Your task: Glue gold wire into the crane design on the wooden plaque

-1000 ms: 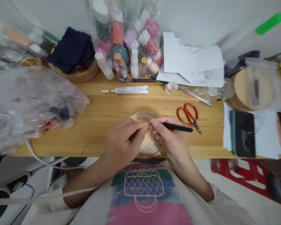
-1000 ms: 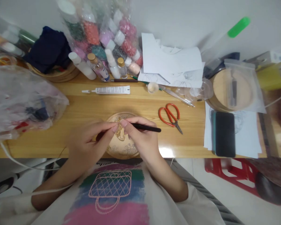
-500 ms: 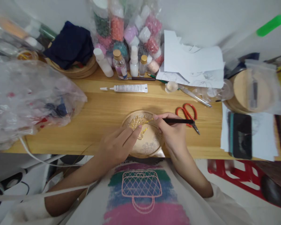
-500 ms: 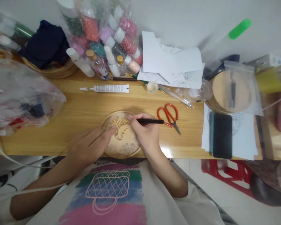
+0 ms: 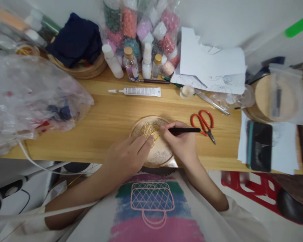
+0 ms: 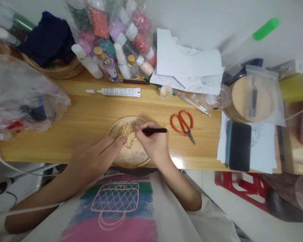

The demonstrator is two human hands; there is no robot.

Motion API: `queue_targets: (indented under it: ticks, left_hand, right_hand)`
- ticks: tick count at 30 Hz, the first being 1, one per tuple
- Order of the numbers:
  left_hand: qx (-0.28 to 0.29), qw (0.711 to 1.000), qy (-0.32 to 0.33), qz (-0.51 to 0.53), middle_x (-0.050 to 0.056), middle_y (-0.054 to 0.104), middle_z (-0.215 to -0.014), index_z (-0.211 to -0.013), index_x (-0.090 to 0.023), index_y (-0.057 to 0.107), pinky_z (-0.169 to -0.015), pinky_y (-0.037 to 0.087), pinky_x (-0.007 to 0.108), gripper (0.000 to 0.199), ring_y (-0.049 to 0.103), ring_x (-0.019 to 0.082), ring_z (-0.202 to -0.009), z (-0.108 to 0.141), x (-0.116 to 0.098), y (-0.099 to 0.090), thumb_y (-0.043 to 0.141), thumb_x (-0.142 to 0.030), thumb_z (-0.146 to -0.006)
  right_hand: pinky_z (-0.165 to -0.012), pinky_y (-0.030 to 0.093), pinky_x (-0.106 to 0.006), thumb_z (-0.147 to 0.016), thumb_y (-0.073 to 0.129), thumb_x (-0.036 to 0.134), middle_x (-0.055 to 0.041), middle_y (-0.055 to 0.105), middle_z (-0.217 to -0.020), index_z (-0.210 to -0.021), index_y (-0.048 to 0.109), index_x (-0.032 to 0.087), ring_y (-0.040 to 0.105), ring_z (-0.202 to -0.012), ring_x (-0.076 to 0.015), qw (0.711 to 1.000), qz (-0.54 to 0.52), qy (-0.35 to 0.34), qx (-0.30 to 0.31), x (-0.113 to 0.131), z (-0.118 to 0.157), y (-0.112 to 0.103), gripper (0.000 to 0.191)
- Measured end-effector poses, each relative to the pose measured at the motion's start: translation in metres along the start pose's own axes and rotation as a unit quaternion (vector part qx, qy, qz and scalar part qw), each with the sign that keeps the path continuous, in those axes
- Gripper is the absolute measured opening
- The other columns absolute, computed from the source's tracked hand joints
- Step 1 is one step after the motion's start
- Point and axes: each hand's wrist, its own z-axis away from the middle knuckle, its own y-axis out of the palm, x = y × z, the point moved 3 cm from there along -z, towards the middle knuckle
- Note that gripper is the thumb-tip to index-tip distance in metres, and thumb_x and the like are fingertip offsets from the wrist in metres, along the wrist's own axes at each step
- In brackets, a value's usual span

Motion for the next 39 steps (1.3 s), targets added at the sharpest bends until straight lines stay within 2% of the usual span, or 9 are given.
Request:
queue_targets:
  ticks: [4, 7, 11, 15, 20, 25, 30, 35, 39]
  left_hand:
    - [-0.007, 1.0, -0.014, -0.009, -0.002, 0.058, -0.061, -0.098, -0.013, 0.065, -0.047, 0.033, 0.028, 0.014, 0.056, 0.013, -0.052, 0.002, 0.002, 0.003, 0.051, -0.01, -0.098]
    - [-0.019, 0.999, -0.03, -0.034, -0.001, 0.058, -0.059, -0.098, -0.014, 0.066, -0.046, 0.034, 0.028, 0.019, 0.056, 0.014, -0.051, 0.001, 0.005, 0.012, 0.048, -0.007, -0.098]
    - [-0.037, 0.996, -0.029, -0.07, 0.0, 0.059, -0.058, -0.098, -0.012, 0.068, -0.046, 0.037, 0.028, 0.021, 0.057, 0.014, -0.05, 0.002, 0.005, 0.023, 0.048, -0.006, -0.097]
    - [-0.02, 0.995, -0.039, -0.091, 0.001, 0.063, -0.062, -0.1, -0.01, 0.069, -0.047, 0.039, 0.027, 0.026, 0.058, 0.014, -0.053, 0.002, 0.001, 0.027, 0.043, -0.006, -0.098]
    - [-0.026, 0.994, -0.064, -0.084, 0.003, 0.065, -0.065, -0.098, -0.007, 0.07, -0.047, 0.038, 0.029, 0.021, 0.058, 0.015, -0.054, 0.002, -0.006, 0.026, 0.049, -0.009, -0.097]
    - [0.01, 0.993, -0.087, -0.079, 0.004, 0.065, -0.065, -0.1, -0.008, 0.07, -0.047, 0.038, 0.03, 0.02, 0.059, 0.016, -0.055, -0.001, -0.012, 0.022, 0.051, -0.008, -0.095]
    - [0.018, 0.992, -0.095, -0.077, 0.002, 0.061, -0.061, -0.101, -0.01, 0.069, -0.048, 0.039, 0.031, 0.017, 0.057, 0.016, -0.054, -0.002, -0.012, 0.021, 0.052, -0.009, -0.096]
    - [-0.022, 0.992, -0.095, -0.082, 0.0, 0.059, -0.061, -0.102, -0.009, 0.067, -0.05, 0.038, 0.031, 0.011, 0.054, 0.016, -0.053, 0.0, -0.008, 0.026, 0.062, -0.012, -0.093]
    - [-0.022, 0.996, -0.063, -0.059, -0.002, 0.057, -0.062, -0.11, -0.011, 0.066, -0.052, 0.038, 0.029, 0.016, 0.055, 0.014, -0.056, 0.003, -0.005, 0.031, 0.059, -0.012, -0.095]
  right_hand:
    - [-0.053, 0.046, -0.026, -0.072, 0.075, 0.031, 0.0002, 0.07, -0.062, -0.066, 0.071, 0.02, 0.06, -0.055, -0.0122, 0.998, 0.027, -0.017, 0.048, -0.006, -0.01, -0.001, 0.013]
    - [-0.056, 0.047, -0.027, -0.075, 0.075, 0.034, -0.0004, 0.072, -0.066, -0.07, 0.074, 0.02, 0.061, -0.058, -0.0127, 0.997, 0.056, -0.044, 0.042, -0.006, -0.022, -0.011, 0.014]
    - [-0.053, 0.044, -0.027, -0.077, 0.073, 0.034, 0.0002, 0.071, -0.065, -0.07, 0.074, 0.02, 0.059, -0.056, -0.0123, 0.993, 0.074, -0.079, 0.047, 0.003, -0.039, -0.024, 0.015]
    - [-0.056, 0.048, -0.027, -0.08, 0.072, 0.031, 0.0009, 0.073, -0.069, -0.071, 0.074, 0.022, 0.062, -0.061, -0.0129, 0.986, 0.059, -0.137, 0.077, 0.006, -0.05, -0.022, 0.013]
    - [-0.061, 0.05, -0.029, -0.085, 0.068, 0.029, 0.0005, 0.073, -0.073, -0.076, 0.074, 0.023, 0.063, -0.064, -0.0136, 0.979, 0.037, -0.177, 0.099, -0.012, -0.05, -0.014, 0.012]
    - [-0.065, 0.051, -0.03, -0.088, 0.066, 0.029, -0.0014, 0.073, -0.081, -0.09, 0.075, 0.023, 0.064, -0.069, -0.0143, 0.971, 0.057, -0.195, 0.13, -0.017, -0.046, -0.018, 0.011]
    - [-0.082, 0.053, -0.032, -0.086, 0.069, 0.025, -0.0036, 0.073, -0.09, -0.1, 0.073, 0.024, 0.067, -0.085, -0.0174, 0.936, 0.135, -0.269, 0.184, -0.01, -0.047, -0.017, 0.015]
    - [-0.071, 0.054, -0.029, -0.091, 0.061, 0.018, -0.0038, 0.072, -0.09, -0.1, 0.07, 0.022, 0.066, -0.081, -0.0162, 0.909, 0.189, -0.34, 0.152, -0.015, -0.046, -0.015, 0.014]
    - [-0.058, 0.048, -0.025, -0.086, 0.062, 0.012, -0.0012, 0.068, -0.08, -0.097, 0.069, 0.02, 0.061, -0.067, -0.0131, 0.91, 0.196, -0.345, 0.12, -0.017, -0.043, -0.017, 0.015]
